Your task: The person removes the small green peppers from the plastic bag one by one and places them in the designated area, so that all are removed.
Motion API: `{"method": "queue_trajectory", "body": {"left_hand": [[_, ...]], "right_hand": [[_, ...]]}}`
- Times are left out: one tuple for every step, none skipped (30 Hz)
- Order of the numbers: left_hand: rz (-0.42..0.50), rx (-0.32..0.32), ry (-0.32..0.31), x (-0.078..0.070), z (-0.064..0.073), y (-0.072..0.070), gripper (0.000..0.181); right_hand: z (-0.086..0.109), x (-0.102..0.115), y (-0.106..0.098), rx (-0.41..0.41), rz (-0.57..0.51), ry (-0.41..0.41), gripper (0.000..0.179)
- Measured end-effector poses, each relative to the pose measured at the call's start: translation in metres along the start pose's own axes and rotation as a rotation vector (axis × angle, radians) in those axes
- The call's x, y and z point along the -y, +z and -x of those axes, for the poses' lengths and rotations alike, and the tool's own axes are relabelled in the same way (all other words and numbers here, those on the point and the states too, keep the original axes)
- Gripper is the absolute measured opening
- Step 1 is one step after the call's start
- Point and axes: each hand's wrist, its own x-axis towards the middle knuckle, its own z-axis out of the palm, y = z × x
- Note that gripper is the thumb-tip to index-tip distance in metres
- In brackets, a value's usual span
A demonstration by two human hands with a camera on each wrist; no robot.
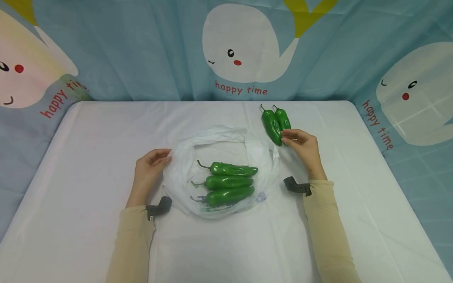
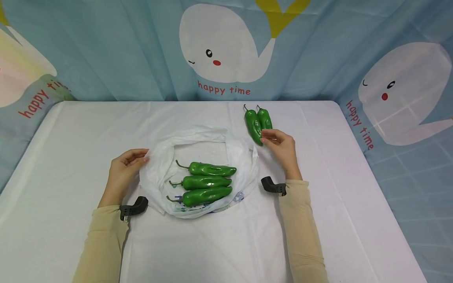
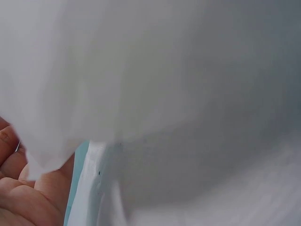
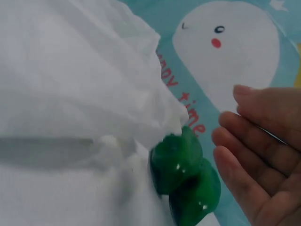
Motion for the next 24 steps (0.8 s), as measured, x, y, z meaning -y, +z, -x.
{"method": "queue_trajectory", "body": {"left_hand": [[0.0,0.0,-0.002,0.0,0.0,0.0,0.034],[0.002,0.001,-0.004,0.0,0.0,0.0,0.034],[0.006,0.002,-0.005,0.0,0.0,0.0,0.034],[0.012,0.003,-0.005,0.0,0.0,0.0,0.034],[0.019,0.004,-0.004,0.0,0.0,0.0,0.034],[0.025,0.005,-0.002,0.0,0.0,0.0,0.035],[0.031,0.006,0.0,0.0,0.0,0.0,0.035],[0.035,0.006,0.003,0.0,0.0,0.0,0.035],[0.036,0.006,0.006,0.0,0.0,0.0,0.035],[0.038,0.006,0.008,0.0,0.0,0.0,0.034],[0.038,0.006,0.009,0.0,-0.001,0.0,0.034],[0.038,0.006,0.009,0.0,-0.001,0.0,0.034],[0.039,0.006,0.01,0.0,-0.001,0.0,0.034],[0.038,0.005,0.011,0.001,-0.001,0.0,0.034],[0.038,0.005,0.012,0.001,-0.001,0.0,0.034],[0.04,0.005,0.012,0.001,-0.001,0.0,0.033],[0.039,0.004,0.012,0.001,-0.001,0.0,0.033],[0.039,0.003,0.012,0.001,-0.002,0.0,0.033],[0.04,0.002,0.013,0.001,-0.002,0.0,0.033],[0.038,0.001,0.013,0.001,-0.002,0.0,0.033],[0.039,-0.001,0.013,0.001,-0.001,0.0,0.033],[0.04,-0.002,0.013,0.001,-0.001,0.0,0.033],[0.042,-0.003,0.013,0.001,-0.001,0.0,0.033],[0.043,-0.004,0.013,0.001,-0.001,0.0,0.033]], "right_hand": [[0.001,0.002,0.001,0.041,0.001,-0.002,0.029],[0.001,0.004,0.003,0.08,0.0,-0.005,0.03],[0.002,0.005,0.004,0.115,-0.003,-0.004,0.031],[0.002,0.007,0.005,0.145,-0.01,0.001,0.031],[0.003,0.008,0.006,0.176,-0.007,-0.001,0.031],[0.004,0.009,0.008,0.204,-0.007,0.002,0.031],[0.004,0.01,0.009,0.233,-0.011,0.002,0.031],[0.005,0.011,0.01,0.26,-0.017,0.007,0.031],[0.005,0.012,0.011,0.289,-0.019,0.011,0.03],[0.006,0.014,0.013,0.317,-0.016,0.01,0.03],[0.006,0.015,0.014,0.347,-0.014,0.009,0.03],[0.007,0.016,0.015,0.376,-0.016,0.01,0.03],[0.007,0.017,0.016,0.402,-0.016,0.008,0.03],[0.007,0.018,0.018,0.429,-0.017,0.007,0.03],[0.008,0.019,0.019,0.452,-0.014,0.004,0.03],[0.008,0.019,0.021,0.472,-0.016,0.0,0.029],[0.009,0.02,0.022,0.489,-0.022,0.001,0.029],[0.01,0.021,0.024,0.503,-0.025,0.002,0.029],[0.01,0.022,0.025,0.515,-0.028,0.004,0.028],[0.011,0.023,0.027,0.526,-0.028,0.004,0.028],[0.012,0.024,0.029,0.536,-0.026,0.005,0.028],[0.012,0.025,0.031,0.549,-0.027,0.007,0.027],[0.013,0.026,0.033,0.562,-0.022,0.006,0.027],[0.013,0.027,0.035,0.578,-0.019,0.005,0.027]]}}
